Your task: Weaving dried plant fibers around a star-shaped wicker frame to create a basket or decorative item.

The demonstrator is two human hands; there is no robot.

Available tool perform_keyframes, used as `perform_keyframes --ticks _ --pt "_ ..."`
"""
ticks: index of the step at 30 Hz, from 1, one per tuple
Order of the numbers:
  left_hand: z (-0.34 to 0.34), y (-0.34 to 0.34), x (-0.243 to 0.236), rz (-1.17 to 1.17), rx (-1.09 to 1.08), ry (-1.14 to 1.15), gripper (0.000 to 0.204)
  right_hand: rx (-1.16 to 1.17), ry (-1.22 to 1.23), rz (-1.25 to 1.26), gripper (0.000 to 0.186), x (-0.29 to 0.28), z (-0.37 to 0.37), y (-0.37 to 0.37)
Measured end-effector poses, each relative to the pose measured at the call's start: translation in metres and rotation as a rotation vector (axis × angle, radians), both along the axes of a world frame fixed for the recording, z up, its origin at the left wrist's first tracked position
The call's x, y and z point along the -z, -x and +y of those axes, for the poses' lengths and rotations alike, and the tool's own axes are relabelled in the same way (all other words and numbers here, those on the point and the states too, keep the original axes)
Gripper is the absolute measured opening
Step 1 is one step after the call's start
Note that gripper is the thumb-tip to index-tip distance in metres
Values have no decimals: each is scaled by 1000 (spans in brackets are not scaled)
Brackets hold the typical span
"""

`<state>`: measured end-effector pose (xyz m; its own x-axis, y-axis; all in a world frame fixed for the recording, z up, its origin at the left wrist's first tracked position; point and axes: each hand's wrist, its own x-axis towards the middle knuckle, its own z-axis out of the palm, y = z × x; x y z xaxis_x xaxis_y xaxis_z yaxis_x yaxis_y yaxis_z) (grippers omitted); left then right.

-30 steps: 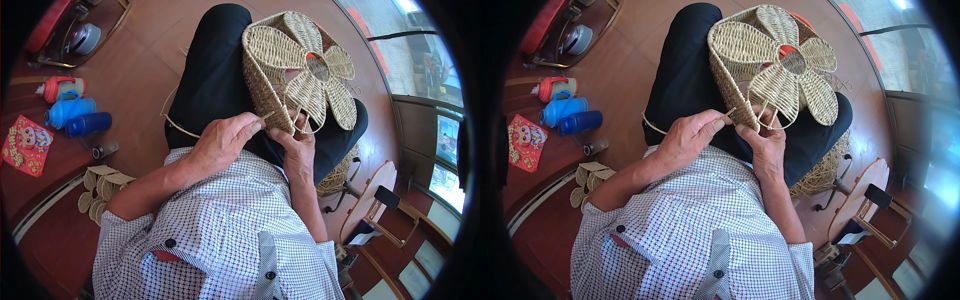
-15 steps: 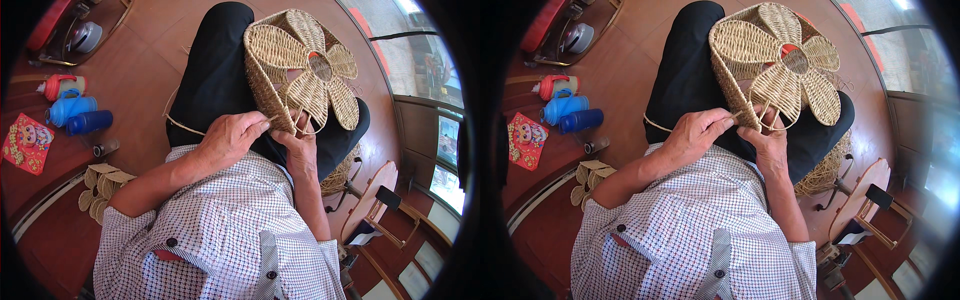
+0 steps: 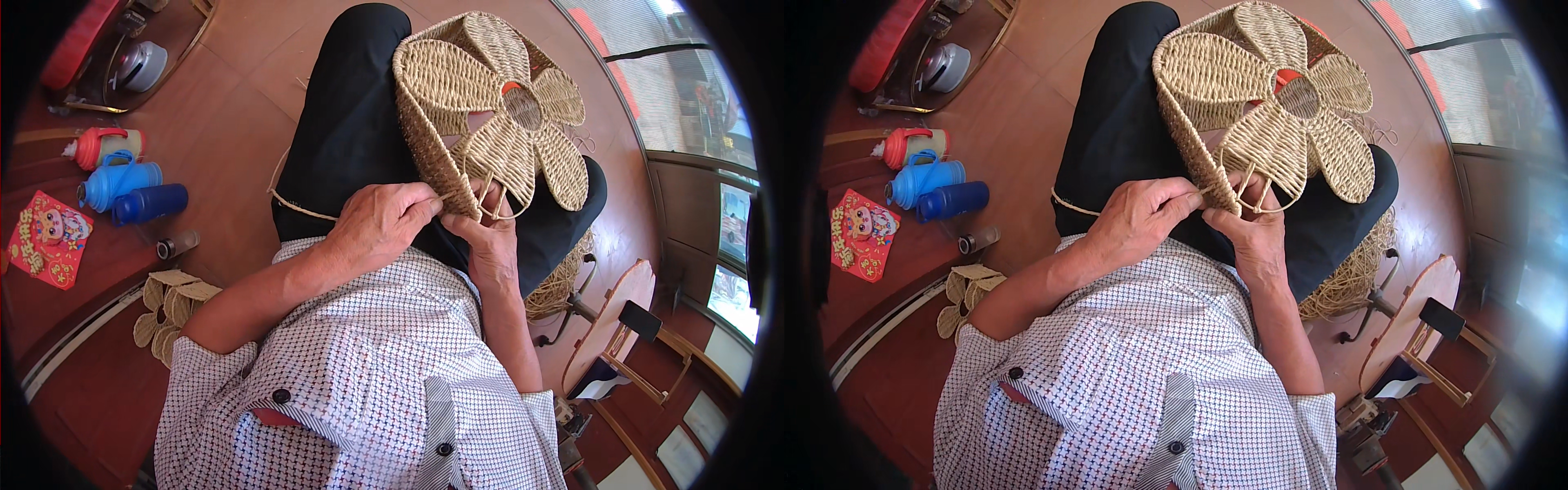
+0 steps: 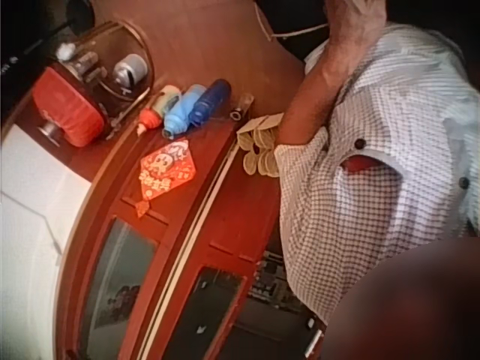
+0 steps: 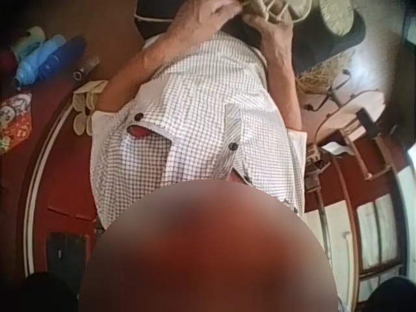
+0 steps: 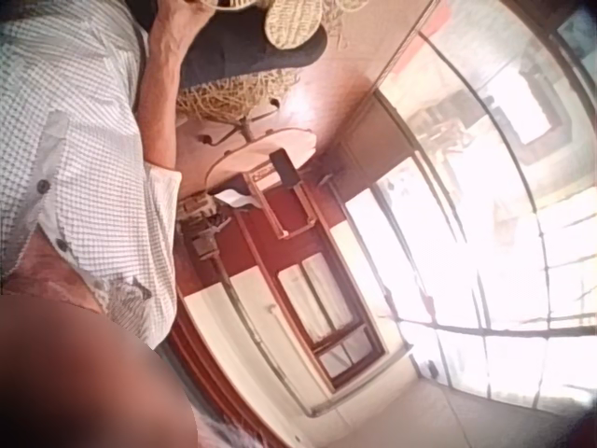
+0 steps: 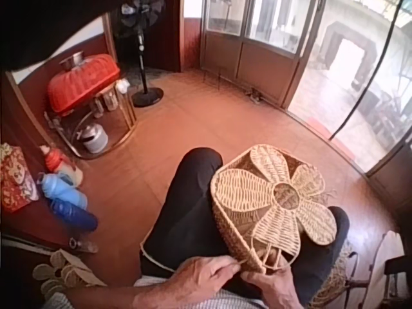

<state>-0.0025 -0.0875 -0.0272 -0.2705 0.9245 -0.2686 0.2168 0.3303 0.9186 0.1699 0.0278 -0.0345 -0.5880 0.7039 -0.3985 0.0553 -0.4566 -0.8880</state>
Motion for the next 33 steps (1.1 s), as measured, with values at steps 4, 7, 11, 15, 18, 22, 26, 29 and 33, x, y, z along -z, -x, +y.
perform_keyframes --ticks 4,7,11,15,18,22,26,29,33 --pt "1 -4 5 102 -38 -83 29 -10 7 19 43 1 0 -1" --pt "3 -4 3 129 -34 -76 26 -15 17 18 42 2 0 -3" --pt "6 -5 1 182 -63 -89 23 -26 14 15 42 4 0 -4" --pt "9 -12 2 384 -105 -189 22 -20 19 21 41 8 -2 -6" --pt "11 -13 1 453 -119 -224 23 -18 5 12 40 12 -2 -6" --pt "12 -12 1 424 -99 -222 26 -8 15 3 38 11 -2 -6" --pt "15 -13 1 406 -113 -234 27 -15 5 -6 37 11 -2 -7" --pt "17 -16 5 557 -142 -305 26 -14 5 3 36 10 -3 -6" --pt "18 -18 8 719 -127 -358 26 2 19 22 35 12 -3 -7"
